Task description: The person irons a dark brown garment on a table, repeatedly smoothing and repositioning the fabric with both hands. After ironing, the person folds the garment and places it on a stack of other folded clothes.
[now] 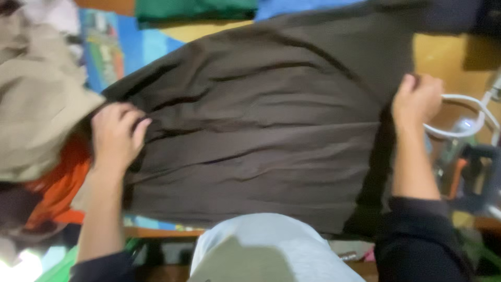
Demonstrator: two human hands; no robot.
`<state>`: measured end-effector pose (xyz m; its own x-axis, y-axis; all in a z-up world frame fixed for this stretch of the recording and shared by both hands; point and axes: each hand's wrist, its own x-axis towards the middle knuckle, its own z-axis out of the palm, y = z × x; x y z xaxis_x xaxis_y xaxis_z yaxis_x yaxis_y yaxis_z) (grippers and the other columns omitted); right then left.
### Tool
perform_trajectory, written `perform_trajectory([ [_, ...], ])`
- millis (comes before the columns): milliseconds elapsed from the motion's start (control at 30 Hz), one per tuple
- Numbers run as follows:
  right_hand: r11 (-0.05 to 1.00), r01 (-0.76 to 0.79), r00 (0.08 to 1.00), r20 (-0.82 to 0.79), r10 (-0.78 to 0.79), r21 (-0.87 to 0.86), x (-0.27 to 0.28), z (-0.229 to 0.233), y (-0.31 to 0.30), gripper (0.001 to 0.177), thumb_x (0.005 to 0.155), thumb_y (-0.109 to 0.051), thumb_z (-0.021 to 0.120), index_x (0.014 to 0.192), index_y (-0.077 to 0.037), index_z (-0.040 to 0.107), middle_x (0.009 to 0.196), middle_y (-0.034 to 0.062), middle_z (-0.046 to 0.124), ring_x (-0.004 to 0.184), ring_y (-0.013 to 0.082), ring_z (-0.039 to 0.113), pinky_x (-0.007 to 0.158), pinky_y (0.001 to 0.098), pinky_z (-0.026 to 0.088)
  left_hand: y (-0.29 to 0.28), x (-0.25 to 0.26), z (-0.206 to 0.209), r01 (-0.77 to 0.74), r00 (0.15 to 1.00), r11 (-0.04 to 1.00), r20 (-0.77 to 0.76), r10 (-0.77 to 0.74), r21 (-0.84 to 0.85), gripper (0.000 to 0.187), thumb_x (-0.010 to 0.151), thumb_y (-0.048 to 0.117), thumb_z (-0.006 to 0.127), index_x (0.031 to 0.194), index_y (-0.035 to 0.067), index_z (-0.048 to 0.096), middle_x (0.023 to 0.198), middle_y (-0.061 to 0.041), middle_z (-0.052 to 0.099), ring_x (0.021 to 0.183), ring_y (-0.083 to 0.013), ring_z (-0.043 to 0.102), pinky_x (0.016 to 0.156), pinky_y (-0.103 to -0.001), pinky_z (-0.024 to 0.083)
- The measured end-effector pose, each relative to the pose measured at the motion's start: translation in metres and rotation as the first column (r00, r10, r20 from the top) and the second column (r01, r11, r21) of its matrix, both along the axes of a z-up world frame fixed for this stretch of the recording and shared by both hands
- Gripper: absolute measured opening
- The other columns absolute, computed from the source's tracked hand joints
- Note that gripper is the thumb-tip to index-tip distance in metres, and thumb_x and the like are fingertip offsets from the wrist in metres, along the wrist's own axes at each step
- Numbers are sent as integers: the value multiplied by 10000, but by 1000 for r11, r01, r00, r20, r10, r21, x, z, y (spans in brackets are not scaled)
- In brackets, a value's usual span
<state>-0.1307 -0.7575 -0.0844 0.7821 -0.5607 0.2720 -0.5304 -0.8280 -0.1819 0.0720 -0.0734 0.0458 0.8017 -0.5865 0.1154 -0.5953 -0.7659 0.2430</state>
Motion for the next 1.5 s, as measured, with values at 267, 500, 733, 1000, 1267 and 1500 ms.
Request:
perform_trajectory([
  [267,991,-24,997,77,14,132,20,20,15,124,993,-96,766,992,-20,668,954,163,671,911,350,631,820,476,490,17,-2,-2,0,998,1000,-58,1,8,153,1001,183,790,977,76,682,947,-103,643,998,-322,609,996,-424,446],
  [500,661,127,953,93,-288,740,25,79,3,197,971,-19,701,1093,-152,623,935,-22,645,845,115,612,731,269,484,42,-5,-5,-99,986,994,-128,105,50,214,1046,193,766,943,57,638,959,-112,658,951,-341,619,864,-438,473],
  [733,679,-36,991,-60,116,733,3,94,-23,303,1043,49,691,1316,-68,749,1075,24,695,1012,154,621,902,286,511,47,-7,-3,-149,984,989,-91,150,23,240,1034,211,794,964,40,642,956,-147,631,936,-364,615,833,-447,482],
  [1000,949,-304,936,-157,315,86,5,36,-16,90,1008,12,583,1086,-18,616,1082,183,525,1123,370,503,1007,496,399,33,-1,-29,-189,981,982,46,188,14,74,1082,124,717,1053,62,687,994,-131,649,941,-349,643,833,-440,503],
  [1267,854,-518,852,-119,509,-50,9,-18,-12,310,1115,-203,489,854,-38,516,920,151,530,939,339,523,902,432,392,21,-1,-24,-198,975,972,74,209,-126,71,1025,126,713,1026,66,674,997,-125,654,943,-352,655,832,-461,514],
  [1500,935,-312,934,-124,334,166,34,-66,-59,715,1222,-431,215,775,20,544,720,218,551,707,386,566,711,458,455,30,4,-35,-288,948,957,130,290,-29,190,1003,272,774,1042,103,698,980,-104,665,864,-355,665,738,-464,521],
])
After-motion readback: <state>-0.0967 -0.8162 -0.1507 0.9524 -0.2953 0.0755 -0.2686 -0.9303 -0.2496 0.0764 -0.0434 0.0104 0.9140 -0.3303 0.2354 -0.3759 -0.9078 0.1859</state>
